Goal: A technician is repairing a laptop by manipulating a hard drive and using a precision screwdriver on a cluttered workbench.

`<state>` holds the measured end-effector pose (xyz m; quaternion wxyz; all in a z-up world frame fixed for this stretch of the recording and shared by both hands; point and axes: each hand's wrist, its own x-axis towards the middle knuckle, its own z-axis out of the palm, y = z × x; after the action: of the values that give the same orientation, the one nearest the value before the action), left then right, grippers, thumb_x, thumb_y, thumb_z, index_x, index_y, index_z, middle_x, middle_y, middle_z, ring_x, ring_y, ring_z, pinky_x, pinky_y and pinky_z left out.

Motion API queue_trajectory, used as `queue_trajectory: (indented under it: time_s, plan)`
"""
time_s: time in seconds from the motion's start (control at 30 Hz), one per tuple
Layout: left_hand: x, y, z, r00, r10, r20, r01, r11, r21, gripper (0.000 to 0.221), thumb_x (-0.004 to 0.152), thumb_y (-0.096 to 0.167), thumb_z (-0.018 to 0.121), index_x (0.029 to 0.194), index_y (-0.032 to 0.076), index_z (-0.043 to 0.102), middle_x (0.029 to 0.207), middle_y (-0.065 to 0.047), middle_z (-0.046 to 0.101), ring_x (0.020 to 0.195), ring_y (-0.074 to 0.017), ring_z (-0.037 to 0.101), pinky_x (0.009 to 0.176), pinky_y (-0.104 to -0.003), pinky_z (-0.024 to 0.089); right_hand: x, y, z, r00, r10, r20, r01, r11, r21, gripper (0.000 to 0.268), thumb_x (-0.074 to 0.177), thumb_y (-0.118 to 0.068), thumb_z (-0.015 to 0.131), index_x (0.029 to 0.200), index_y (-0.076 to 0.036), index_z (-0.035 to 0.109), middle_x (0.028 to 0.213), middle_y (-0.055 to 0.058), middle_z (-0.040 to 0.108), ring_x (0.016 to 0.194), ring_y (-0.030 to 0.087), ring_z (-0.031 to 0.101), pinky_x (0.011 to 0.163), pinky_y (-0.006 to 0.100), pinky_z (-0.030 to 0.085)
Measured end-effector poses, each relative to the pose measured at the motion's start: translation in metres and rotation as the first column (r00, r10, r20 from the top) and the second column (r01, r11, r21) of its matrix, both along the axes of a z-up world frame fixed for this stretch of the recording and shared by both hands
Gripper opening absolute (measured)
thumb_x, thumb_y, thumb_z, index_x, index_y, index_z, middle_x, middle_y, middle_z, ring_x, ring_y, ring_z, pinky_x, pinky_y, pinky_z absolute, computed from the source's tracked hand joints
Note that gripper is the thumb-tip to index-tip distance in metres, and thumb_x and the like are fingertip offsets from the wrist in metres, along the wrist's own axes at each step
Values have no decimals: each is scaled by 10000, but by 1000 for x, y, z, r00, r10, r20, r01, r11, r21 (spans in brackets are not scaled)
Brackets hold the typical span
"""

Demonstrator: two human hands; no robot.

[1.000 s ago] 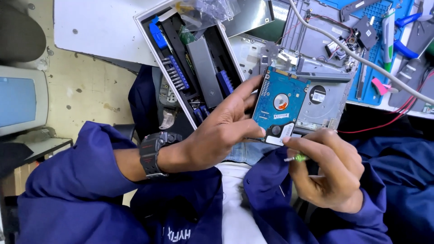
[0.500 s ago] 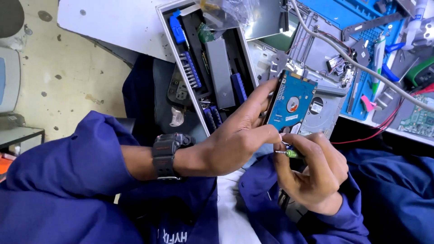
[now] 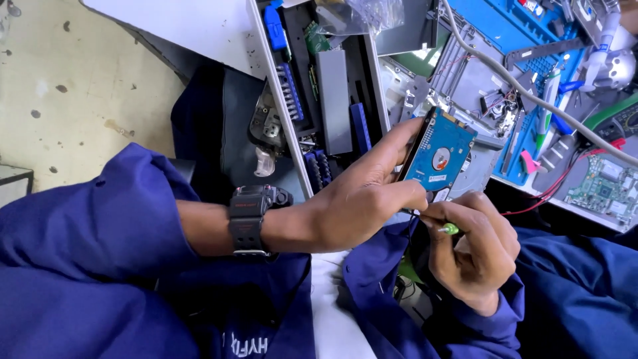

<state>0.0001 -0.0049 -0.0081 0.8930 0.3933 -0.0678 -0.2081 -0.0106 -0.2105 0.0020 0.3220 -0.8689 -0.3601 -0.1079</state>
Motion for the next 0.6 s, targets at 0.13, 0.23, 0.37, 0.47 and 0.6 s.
queue_trajectory:
  time_s: [0.13,0.23,0.37,0.47,0.6]
  plan:
    - [1,2,5,988,-71,-136,51,988,-143,686,912,135,462,1576,56,307,1171,-129,572,1023,-239,561,966,-417,530,7,-9,-9,998,61,15,-61,998,-5,141,834,153,507,924,142,616,738,218,569,574,272,476,549,354,355]
    - [1,4,7,985,-82,-155,58,987,-152,652,896,103,465,1537,41,366,1114,-107,600,977,-229,552,898,-421,501,8,-4,-5,995,96,30,-94,994,-46,140,939,29,539,915,142,620,718,227,550,567,282,475,536,362,346]
    - [2,5,6,989,-76,-129,60,990,-125,747,876,138,469,1586,17,272,1027,-92,572,925,-209,496,887,-428,447,9,0,-3,993,116,32,-116,993,-20,222,968,-53,557,915,149,630,714,251,582,562,291,510,549,363,379]
    - [3,5,5,989,-87,-121,84,996,-31,876,851,215,478,1619,8,112,1395,-168,330,1282,-290,284,1060,-503,323,7,-1,-3,993,113,36,-114,993,6,211,967,-51,577,957,147,649,729,260,604,572,289,544,566,366,412]
    - [2,5,6,986,-86,-142,71,991,-111,825,859,154,477,1629,24,209,1062,-103,585,881,-194,506,864,-432,451,6,0,-2,994,92,56,-93,996,16,217,971,-45,569,962,154,656,751,266,650,573,286,573,573,362,435]
